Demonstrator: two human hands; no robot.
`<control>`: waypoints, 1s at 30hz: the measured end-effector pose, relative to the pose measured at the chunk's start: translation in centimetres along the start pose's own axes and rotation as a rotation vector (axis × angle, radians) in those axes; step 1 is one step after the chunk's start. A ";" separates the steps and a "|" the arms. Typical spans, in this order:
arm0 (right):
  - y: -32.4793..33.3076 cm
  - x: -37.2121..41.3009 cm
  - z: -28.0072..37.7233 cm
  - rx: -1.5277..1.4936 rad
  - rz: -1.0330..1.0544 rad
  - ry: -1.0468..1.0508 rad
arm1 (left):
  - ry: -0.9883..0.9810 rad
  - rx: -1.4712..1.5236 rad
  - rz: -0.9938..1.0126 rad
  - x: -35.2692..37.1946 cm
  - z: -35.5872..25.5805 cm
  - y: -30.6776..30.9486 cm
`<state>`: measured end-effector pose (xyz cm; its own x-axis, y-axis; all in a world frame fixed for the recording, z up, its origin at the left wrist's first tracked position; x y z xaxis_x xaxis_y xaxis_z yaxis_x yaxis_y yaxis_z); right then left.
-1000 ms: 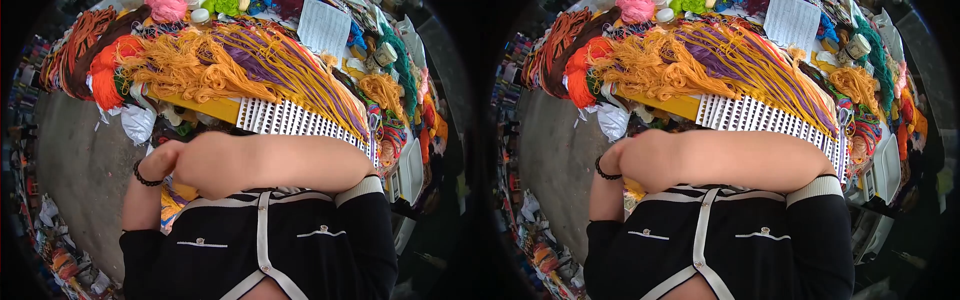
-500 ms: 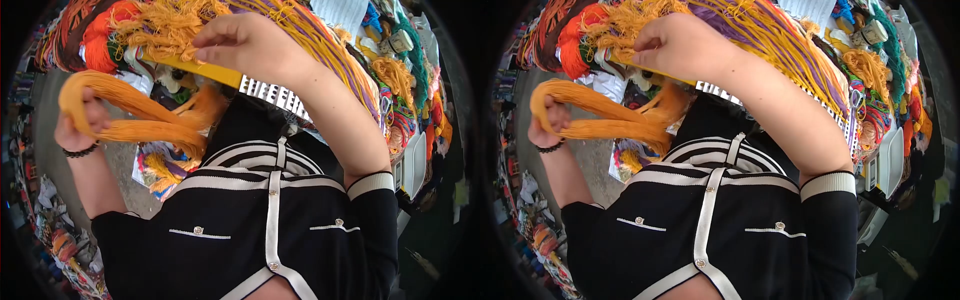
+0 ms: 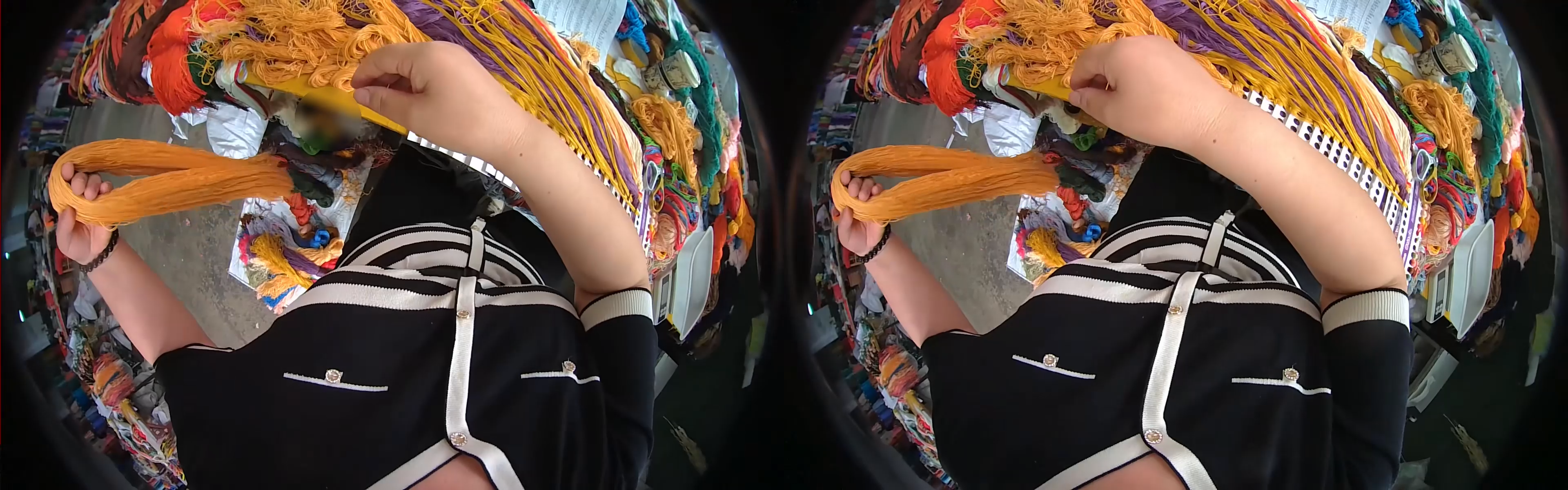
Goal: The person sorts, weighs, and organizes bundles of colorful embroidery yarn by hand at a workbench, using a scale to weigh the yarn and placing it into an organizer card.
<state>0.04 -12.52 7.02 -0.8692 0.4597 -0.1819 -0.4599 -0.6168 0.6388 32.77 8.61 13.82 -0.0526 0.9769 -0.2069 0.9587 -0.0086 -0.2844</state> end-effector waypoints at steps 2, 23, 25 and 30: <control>-0.2 0.1 -0.2 -0.003 -0.005 -0.016 | -0.130 -0.026 -0.163 -0.3 0.1 0.0; -1.7 4.4 -3.8 -0.580 -0.128 -0.274 | 0.246 0.506 0.039 -10.7 23.0 -22.6; -2.4 4.8 -4.1 -0.619 -0.058 -0.317 | 0.256 0.453 0.044 -11.0 23.1 -23.5; -1.6 5.7 -4.2 -0.690 -0.127 -0.305 | 0.231 0.217 -0.112 -10.8 24.0 -22.7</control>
Point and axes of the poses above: each hand's wrist, its own x-axis away from the middle knuckle, its own y-axis out of the back of the hand, z = x × y, the point moved 9 cm from there along -x, towards the middle knuckle, and after that the axes turned 4 degrees about z, right-handed, at the moved point
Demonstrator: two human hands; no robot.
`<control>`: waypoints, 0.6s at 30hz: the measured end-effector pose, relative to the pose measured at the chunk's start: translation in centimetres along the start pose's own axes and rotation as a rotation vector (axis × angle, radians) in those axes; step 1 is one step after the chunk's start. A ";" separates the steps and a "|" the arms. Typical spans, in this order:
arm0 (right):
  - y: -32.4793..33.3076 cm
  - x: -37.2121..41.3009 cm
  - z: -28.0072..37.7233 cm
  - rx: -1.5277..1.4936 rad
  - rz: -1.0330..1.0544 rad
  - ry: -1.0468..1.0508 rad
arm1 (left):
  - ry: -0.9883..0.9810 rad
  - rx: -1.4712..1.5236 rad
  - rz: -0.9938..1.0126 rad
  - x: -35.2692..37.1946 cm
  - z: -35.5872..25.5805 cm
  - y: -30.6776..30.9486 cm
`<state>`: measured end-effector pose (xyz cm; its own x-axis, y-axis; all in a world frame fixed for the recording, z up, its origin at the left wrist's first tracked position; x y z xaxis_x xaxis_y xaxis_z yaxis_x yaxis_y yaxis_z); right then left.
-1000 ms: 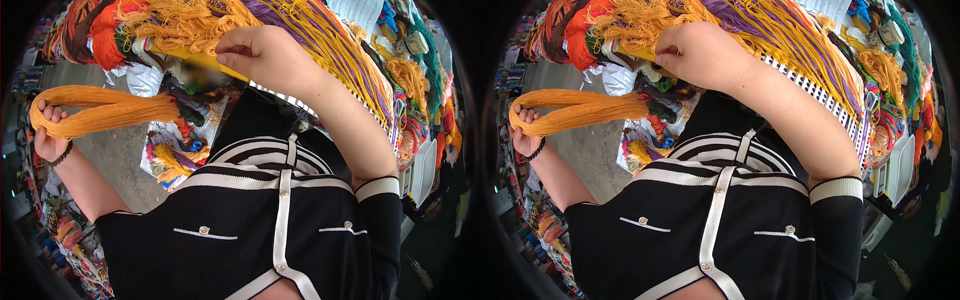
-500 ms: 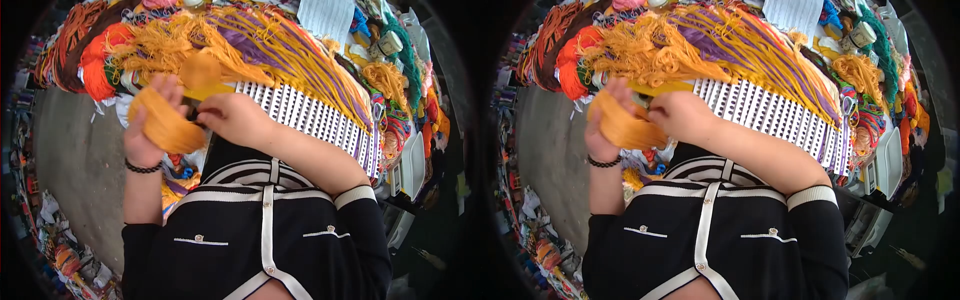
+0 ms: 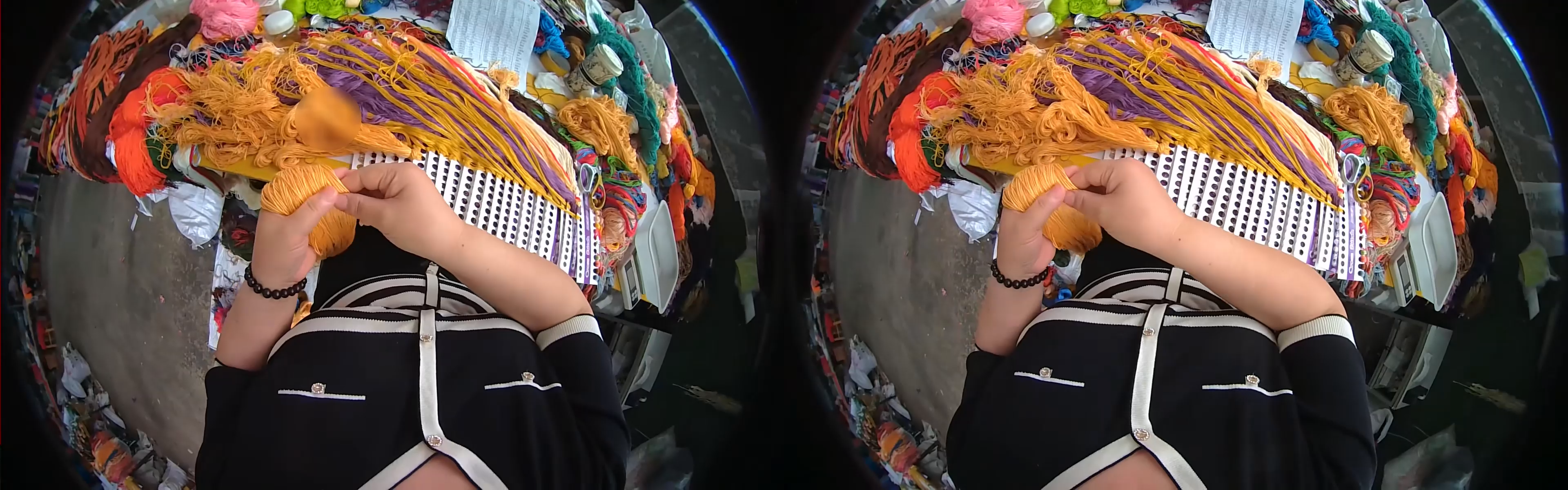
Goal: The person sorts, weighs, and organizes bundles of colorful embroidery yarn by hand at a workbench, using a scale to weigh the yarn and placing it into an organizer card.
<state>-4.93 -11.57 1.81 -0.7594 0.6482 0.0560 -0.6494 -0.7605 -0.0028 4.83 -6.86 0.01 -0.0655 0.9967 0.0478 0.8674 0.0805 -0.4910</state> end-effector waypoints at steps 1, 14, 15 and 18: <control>0.3 0.1 0.0 -0.003 -0.025 -0.012 | 0.001 0.000 -0.001 0.0 0.1 -0.2; 0.9 0.7 -1.6 -0.196 -0.057 -0.159 | -0.132 -0.027 -0.065 0.0 -0.6 -0.7; 0.9 0.7 -1.7 -0.242 -0.077 -0.156 | -0.140 -0.026 -0.091 0.0 -0.5 -0.5; 1.1 0.7 -1.9 -0.257 -0.092 -0.178 | -0.194 -0.172 -0.119 0.0 -0.8 -0.6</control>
Point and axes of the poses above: each hand's wrist, its own x-axis away from the middle knuckle, its own y-axis out of the back of the hand, z = x × y, the point moved 9 cm from there along -x, towards the middle knuckle, and after that the axes turned 4 degrees about z, right-handed, at the moved point
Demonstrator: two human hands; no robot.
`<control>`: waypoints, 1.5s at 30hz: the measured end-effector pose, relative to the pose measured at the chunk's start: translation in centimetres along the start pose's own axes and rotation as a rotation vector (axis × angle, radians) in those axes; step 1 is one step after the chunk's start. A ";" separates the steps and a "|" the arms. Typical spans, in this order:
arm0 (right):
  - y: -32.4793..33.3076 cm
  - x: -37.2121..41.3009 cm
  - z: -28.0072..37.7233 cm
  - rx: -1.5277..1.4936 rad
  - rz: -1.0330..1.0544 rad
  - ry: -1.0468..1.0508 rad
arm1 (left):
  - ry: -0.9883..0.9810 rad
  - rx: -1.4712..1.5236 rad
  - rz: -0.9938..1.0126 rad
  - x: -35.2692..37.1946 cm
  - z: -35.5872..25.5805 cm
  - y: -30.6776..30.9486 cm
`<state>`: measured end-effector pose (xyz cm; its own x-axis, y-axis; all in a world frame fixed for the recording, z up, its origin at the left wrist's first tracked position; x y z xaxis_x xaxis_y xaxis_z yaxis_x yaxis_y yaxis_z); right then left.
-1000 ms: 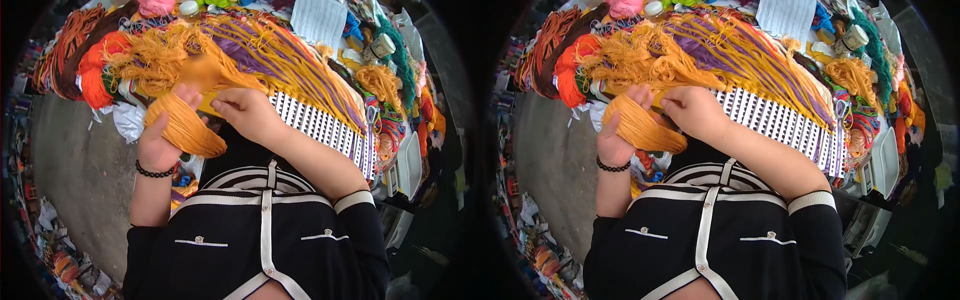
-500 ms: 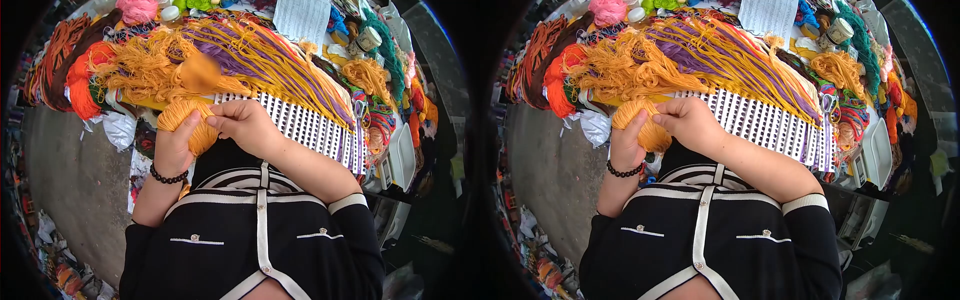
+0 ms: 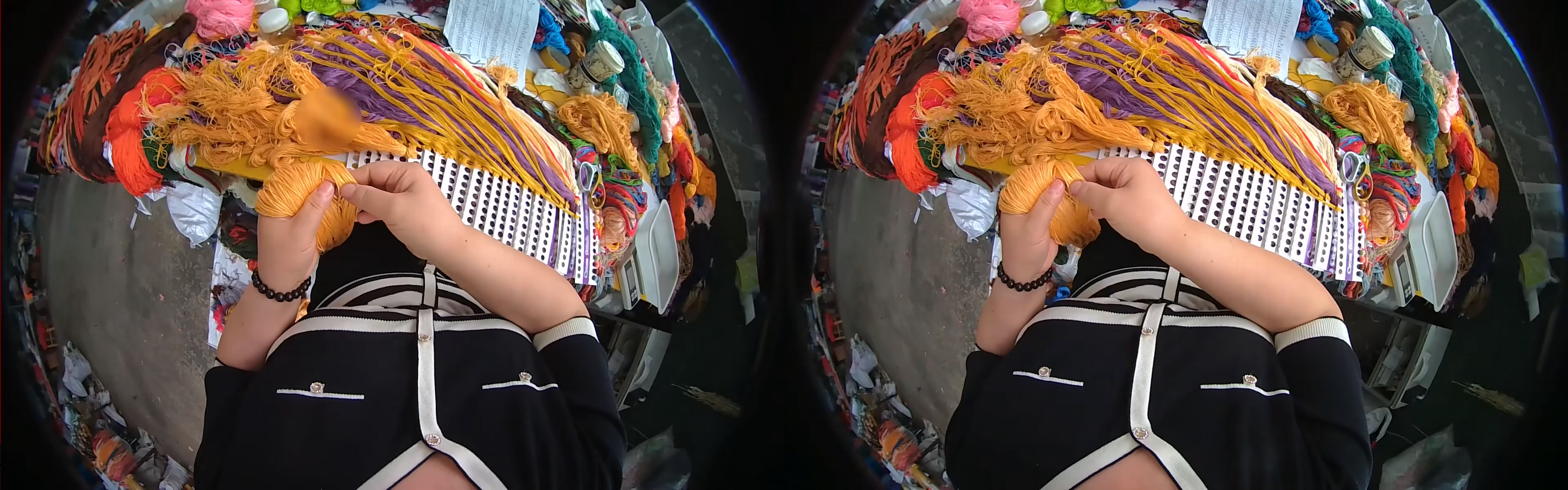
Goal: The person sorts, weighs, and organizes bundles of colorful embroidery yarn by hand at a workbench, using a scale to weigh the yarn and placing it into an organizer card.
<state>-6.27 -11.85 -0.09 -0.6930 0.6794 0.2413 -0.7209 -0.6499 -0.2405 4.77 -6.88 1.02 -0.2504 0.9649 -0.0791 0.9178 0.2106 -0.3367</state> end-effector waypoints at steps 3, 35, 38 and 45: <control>0.2 0.1 0.3 0.131 -0.012 -0.041 | -0.064 -0.195 0.036 0.0 0.0 0.1; 53.1 41.2 9.8 -0.783 -1.075 0.939 | -0.130 0.562 -1.041 5.1 -1.1 53.3; 44.1 38.6 12.7 -0.466 -1.338 0.682 | -0.142 0.552 -0.858 5.9 -0.7 53.5; 38.0 40.9 27.2 0.220 -1.084 0.701 | 0.108 0.562 -0.620 1.4 3.0 34.5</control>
<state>-62.22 -18.02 26.17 0.3394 0.8772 -0.3396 -0.9386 0.3397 -0.0606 35.13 1.27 -13.49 -0.6017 0.7157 0.3546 0.3267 0.6257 -0.7084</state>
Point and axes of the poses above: each hand's wrist, its own x-axis away from the middle knuckle, its own y-axis out of the back of the hand, z = x × y, the point moved 9 cm from there along -x, towards the middle knuckle, and after that the axes turned 4 degrees about z, right-handed, at the moved point
